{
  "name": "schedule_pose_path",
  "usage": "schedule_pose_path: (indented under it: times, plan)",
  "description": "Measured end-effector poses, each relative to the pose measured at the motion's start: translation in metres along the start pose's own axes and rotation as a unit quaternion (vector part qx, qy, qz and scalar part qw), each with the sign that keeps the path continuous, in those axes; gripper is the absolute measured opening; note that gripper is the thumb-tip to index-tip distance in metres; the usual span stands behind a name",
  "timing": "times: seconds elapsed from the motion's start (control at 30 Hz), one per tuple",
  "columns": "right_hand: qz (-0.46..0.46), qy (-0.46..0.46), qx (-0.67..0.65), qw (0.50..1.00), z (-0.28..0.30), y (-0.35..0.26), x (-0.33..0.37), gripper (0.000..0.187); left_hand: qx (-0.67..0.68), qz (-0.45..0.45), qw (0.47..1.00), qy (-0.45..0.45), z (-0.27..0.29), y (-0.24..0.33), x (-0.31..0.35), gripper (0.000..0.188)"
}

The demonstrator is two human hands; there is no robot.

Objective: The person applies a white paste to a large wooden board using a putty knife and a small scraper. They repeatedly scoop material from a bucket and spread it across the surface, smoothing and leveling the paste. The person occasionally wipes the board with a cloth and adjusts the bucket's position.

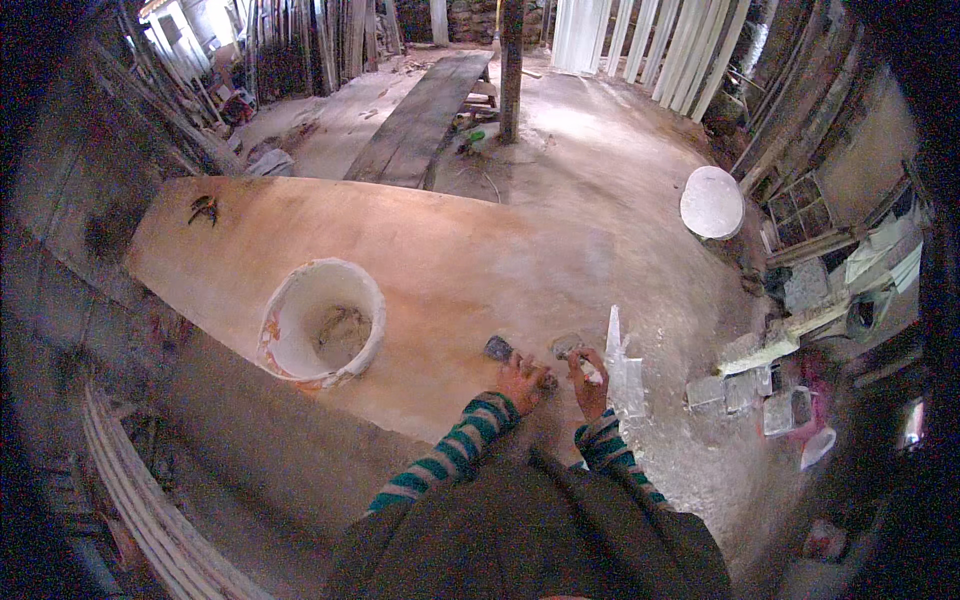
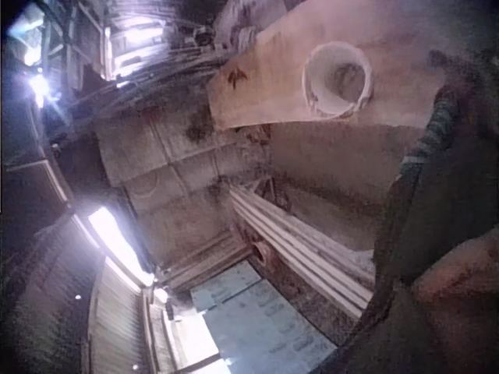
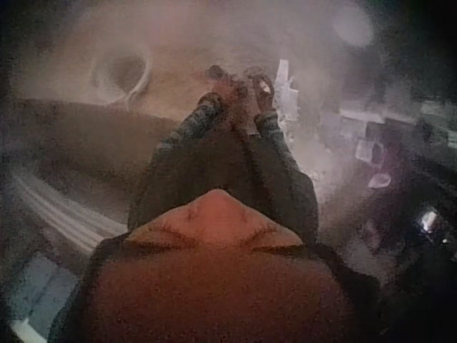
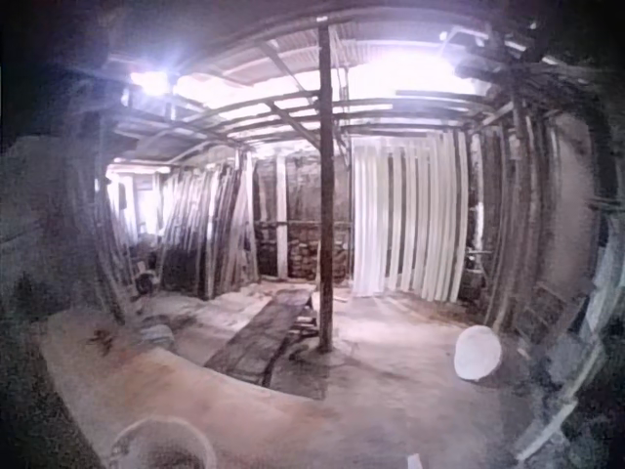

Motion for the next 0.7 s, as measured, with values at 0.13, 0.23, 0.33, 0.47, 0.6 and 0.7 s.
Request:
schedule_pose_path:
  times: [0.13,0.23,0.33,0.47,0.6,0.7]
  plan:
    - [-0.026,-0.053,-0.117,0.991,-0.054,-0.034,-0.018,0.018,-0.069,0.044,0.996,0.023,-0.058,-0.022,-0.004,0.052]
    - [-0.055,-0.148,-0.013,0.987,-0.131,-0.006,-0.042,0.019,-0.171,0.078,0.976,0.113,-0.072,-0.038,0.011,0.048]
    - [-0.006,-0.187,-0.028,0.982,-0.231,0.010,-0.064,0.018,-0.184,0.075,0.972,0.124,-0.075,-0.053,0.029,0.043]
    - [-0.032,-0.220,-0.078,0.972,-0.314,0.010,-0.075,0.020,-0.042,0.048,0.996,0.055,-0.069,-0.073,0.060,0.036]
    - [0.162,-0.255,0.240,0.923,-0.267,0.021,-0.097,0.025,0.060,0.054,0.993,0.086,-0.040,-0.099,0.092,0.030]
    - [-0.233,-0.115,-0.165,0.951,-0.111,0.148,-0.117,0.028,0.106,0.133,0.968,0.186,0.013,-0.116,0.123,0.025]
Point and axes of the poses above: each hand's wrist, its own x-axis away from the middle knuckle, its own z-axis out of the back of the hand, y = z × x, the point moved 7 cm from there along -x, towards the middle knuckle, and after that the axes turned 4 degrees about -x, right-handed, at the moved point
